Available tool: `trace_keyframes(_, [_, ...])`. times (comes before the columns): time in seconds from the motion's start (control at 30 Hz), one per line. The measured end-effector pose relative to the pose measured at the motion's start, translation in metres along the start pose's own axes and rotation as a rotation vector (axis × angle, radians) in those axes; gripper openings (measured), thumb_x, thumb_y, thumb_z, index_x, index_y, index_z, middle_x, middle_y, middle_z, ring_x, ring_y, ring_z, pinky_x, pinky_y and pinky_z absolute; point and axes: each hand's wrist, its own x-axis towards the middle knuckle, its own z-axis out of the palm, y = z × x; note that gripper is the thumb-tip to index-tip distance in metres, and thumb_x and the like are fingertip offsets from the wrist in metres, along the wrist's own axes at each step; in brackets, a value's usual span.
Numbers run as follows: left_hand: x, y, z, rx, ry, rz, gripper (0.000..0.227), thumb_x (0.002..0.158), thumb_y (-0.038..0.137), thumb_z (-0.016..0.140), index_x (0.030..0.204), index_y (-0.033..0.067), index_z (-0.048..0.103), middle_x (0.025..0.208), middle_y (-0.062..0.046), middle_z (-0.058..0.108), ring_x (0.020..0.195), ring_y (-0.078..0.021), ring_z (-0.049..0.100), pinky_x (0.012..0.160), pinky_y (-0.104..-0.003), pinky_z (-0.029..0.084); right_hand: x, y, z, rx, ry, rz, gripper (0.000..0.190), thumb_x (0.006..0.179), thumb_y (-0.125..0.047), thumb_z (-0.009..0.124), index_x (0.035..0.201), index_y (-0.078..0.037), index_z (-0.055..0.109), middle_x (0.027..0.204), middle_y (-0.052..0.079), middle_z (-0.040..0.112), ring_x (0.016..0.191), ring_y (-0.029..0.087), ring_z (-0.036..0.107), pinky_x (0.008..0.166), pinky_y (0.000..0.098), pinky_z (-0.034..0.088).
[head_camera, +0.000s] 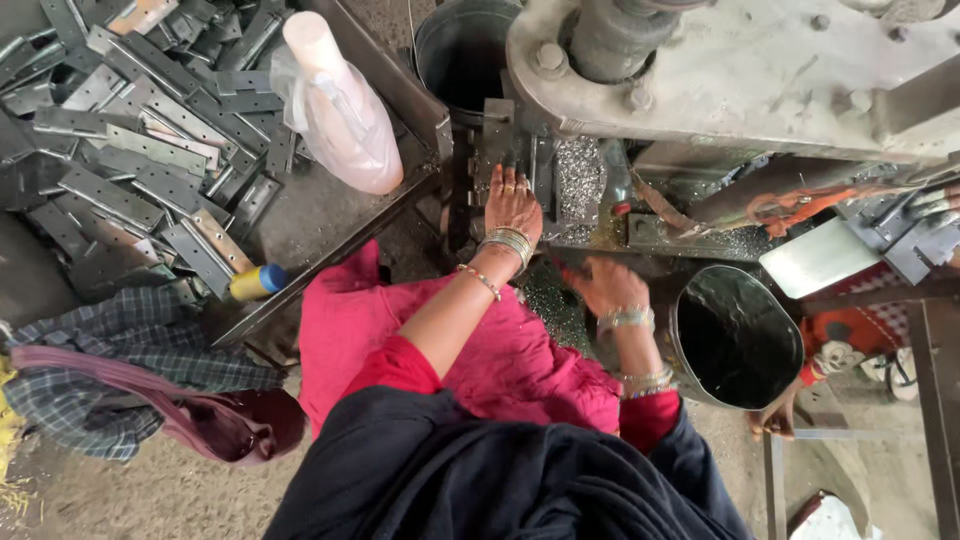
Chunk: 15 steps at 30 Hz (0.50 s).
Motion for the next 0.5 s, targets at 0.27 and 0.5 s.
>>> trace_keyframes(0.27, [-0.007,-0.009,0.018,-0.074,0.0,0.036,0.042,0.1,0.019,0.045,0.136,0.0048,0.063,0.15,-0.008,0.053,0.148,-0.0309,0.036,0.127,-0.052,0.017,-0.039,-0.001,0.046,0.139,-0.205,0.065,0.06,0.092,-0.064,0.061,0.102,-0.006,0.07,0.106,0.024,0.072,0.101,0.044,0.068,0.083,0.0532,0.055])
trace_keyframes(0.5, [0.025,-0.009,0.02,-0.09,0.065,-0.019,0.038,0.096,0.021,0.048,0.125,0.0078,0.068,0.145,-0.007,0.056,0.142,-0.0309,0.041,0.122,-0.053,0.019,-0.019,0.012,0.028,0.054,-0.039,0.016,0.057,0.093,-0.063,0.058,0.103,-0.008,0.071,0.097,0.025,0.073,0.096,0.044,0.071,0.081,0.0556,0.055])
